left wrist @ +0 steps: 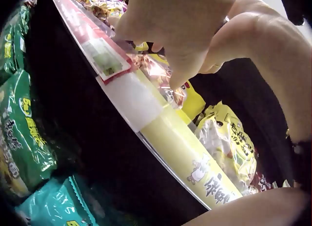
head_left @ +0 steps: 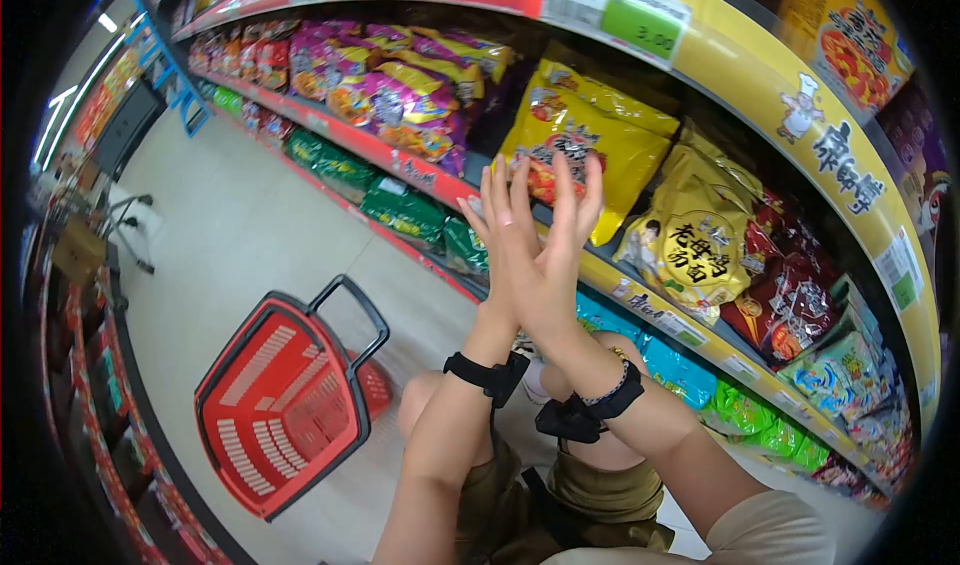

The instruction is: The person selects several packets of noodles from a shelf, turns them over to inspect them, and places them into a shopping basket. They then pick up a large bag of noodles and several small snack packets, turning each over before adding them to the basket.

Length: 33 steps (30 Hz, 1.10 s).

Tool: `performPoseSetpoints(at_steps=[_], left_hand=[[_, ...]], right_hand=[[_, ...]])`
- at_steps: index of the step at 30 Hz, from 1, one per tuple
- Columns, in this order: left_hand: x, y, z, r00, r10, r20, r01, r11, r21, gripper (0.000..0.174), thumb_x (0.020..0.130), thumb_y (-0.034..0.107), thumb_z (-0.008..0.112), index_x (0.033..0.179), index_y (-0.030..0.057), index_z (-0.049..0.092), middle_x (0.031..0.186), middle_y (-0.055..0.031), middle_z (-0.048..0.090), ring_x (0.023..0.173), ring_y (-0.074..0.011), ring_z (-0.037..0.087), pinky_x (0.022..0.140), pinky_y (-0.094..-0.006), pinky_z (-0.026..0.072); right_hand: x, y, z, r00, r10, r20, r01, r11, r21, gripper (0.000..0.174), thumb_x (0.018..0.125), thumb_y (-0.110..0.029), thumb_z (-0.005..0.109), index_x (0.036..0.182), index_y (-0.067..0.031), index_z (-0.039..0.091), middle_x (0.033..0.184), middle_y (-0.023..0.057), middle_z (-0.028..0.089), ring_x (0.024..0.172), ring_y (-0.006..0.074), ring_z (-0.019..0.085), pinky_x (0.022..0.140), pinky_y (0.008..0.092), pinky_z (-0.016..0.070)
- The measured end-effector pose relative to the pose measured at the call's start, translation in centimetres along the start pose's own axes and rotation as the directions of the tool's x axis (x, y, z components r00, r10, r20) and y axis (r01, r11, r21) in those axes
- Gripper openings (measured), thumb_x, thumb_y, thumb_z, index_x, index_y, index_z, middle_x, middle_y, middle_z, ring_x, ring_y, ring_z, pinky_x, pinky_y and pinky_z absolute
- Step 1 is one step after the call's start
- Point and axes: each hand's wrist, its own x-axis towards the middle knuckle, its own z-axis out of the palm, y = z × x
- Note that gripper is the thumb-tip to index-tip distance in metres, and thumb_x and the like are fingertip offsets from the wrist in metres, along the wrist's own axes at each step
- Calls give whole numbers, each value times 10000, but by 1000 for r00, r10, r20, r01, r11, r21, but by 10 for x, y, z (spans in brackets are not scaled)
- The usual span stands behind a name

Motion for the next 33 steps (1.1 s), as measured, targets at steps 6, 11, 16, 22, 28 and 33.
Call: performPoseSetpoints(at_steps=[6,11,16,22,28,33], left_hand=[[-34,-19,-52,992,-84,-89,93,991,99,638,811,287,594,1355,68,346,1413,-175,290,1344,-368,193,1051,-614,41],[-75,-26,-92,948,-291,-128,312,930,194,623,801,314,598,1325,69,365,1378,-186,325,1316,-398,225,1028,-640,91],[-117,-10,-130,917,-358,-176,386,907,169,656,765,329,633,1299,44,381,1345,-204,353,1296,-419,235,1015,-649,100],[-186,7,-158,879,-305,-366,388,904,178,581,758,225,671,1263,40,451,1227,-176,514,1187,-336,435,1032,-427,269],[-284,0,-142,788,-550,-276,534,834,-136,686,740,310,704,1305,71,396,1320,-190,411,1252,-351,333,1038,-475,237],[-295,-86,-153,826,-429,-366,563,586,583,962,715,579,633,1426,77,224,1467,-200,216,1342,-409,191,1009,-654,169]], right_hand=[[-22,-20,16,992,61,111,-88,963,256,515,872,-162,564,1327,-3,380,1451,154,171,1324,277,233,1078,375,187],[-54,-43,17,964,-14,265,-55,966,252,514,869,-200,568,1298,25,397,1405,221,234,1300,348,235,1069,426,178],[-91,-54,2,938,-45,344,-36,974,225,448,889,-188,539,1270,17,423,1354,203,313,1268,334,300,1049,402,242],[-163,-56,-22,861,-65,505,-94,955,283,417,920,-256,477,1221,31,446,1299,222,358,1245,350,333,1053,424,245],[-233,-63,-77,793,1,609,-262,903,340,400,929,-271,456,1190,31,471,1276,213,384,1223,350,364,1034,404,282],[-252,-54,-135,713,-68,697,-312,861,403,272,900,-200,504,1109,-29,538,1180,169,465,1147,346,438,1000,396,333]])
